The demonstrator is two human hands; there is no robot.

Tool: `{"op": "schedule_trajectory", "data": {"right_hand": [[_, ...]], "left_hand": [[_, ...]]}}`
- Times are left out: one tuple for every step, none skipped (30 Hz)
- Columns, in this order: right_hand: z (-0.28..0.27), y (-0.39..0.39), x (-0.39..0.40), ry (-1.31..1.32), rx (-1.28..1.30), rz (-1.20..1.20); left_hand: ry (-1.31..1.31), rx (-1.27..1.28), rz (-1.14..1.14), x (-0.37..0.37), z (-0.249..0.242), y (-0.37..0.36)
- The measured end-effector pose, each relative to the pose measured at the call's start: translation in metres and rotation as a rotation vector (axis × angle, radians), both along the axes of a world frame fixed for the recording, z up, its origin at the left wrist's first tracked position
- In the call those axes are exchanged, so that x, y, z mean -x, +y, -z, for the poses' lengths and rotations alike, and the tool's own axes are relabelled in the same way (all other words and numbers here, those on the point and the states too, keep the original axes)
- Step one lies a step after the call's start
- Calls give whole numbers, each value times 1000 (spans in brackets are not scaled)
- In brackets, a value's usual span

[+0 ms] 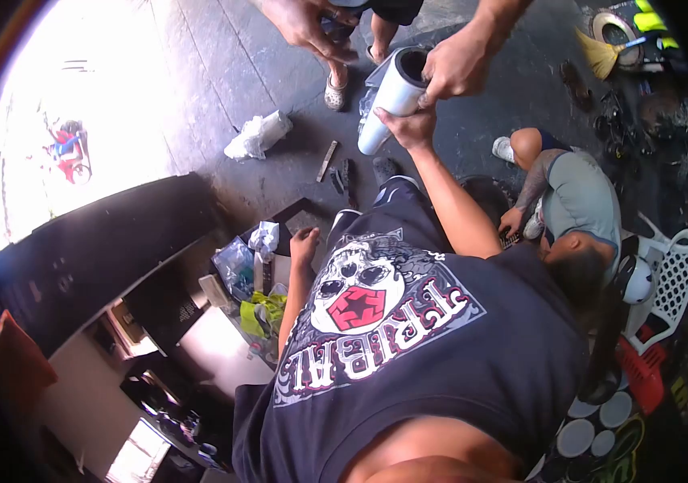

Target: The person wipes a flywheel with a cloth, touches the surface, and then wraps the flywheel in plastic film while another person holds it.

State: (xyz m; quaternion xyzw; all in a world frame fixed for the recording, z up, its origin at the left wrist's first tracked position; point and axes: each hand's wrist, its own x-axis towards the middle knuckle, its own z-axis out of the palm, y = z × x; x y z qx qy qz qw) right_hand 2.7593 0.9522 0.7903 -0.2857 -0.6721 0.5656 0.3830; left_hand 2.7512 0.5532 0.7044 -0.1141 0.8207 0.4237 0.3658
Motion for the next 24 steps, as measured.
{"op": "schedule_trajectory", "data": {"right_hand": [[-14,-6,4,-7,-120,64],[-24,-14,6,-15,-236,127],[-29,-18,9,-23,-242,110],[-31,-21,12,-105,-269,210],[-34,-24,15,-186,-297,315],[-39,-24,16,-103,-336,306],[-25,-24,18,-70,-278,378],[-28,-25,13,-96,-307,368],[-31,-28,5,-125,-335,362],[-31,-35,-4,-131,-344,379],[-26,-47,-17,-221,-326,367],[-20,-60,-32,-312,-304,359],[-12,-75,-50,-412,-218,321],[-1,-88,-72,-472,-189,272],[11,-104,-95,-528,-157,226],[21,-122,-121,-597,-45,219],[36,-139,-150,-664,74,215],[69,-158,-184,-733,-13,281],[97,-175,-219,-807,-96,348],[98,-193,-249,-925,69,402],[103,-211,-281,-1037,247,454],[109,-227,-311,-1098,295,534],[127,-244,-344,-1156,342,611],[142,-260,-375,-1172,318,688]], "left_hand": [[3,37,48,3,-4,10],[2,79,96,4,-10,17],[-8,74,80,5,-10,21],[5,39,66,4,-10,24],[19,6,54,1,-6,22],[22,15,54,0,-4,19],[20,9,56,-1,-3,14],[7,22,36,-3,1,3],[-8,36,21,-9,9,-12],[-13,27,39,-14,16,-27],[-24,38,7,-18,31,-50],[-36,50,-20,-23,41,-72],[-16,39,-8,-27,44,-91],[4,30,5,-32,46,-107],[2,22,40,-36,48,-124],[-32,19,36,-37,50,-139],[-69,19,35,-37,50,-148],[-77,16,82,-36,47,-156],[-96,65,185,-35,44,-162],[-114,114,290,-32,45,-164],[-127,116,344,-28,51,-165],[-174,174,364,-24,57,-165],[-216,232,381,-19,63,-162],[-245,251,396,-13,62,-156]]}}
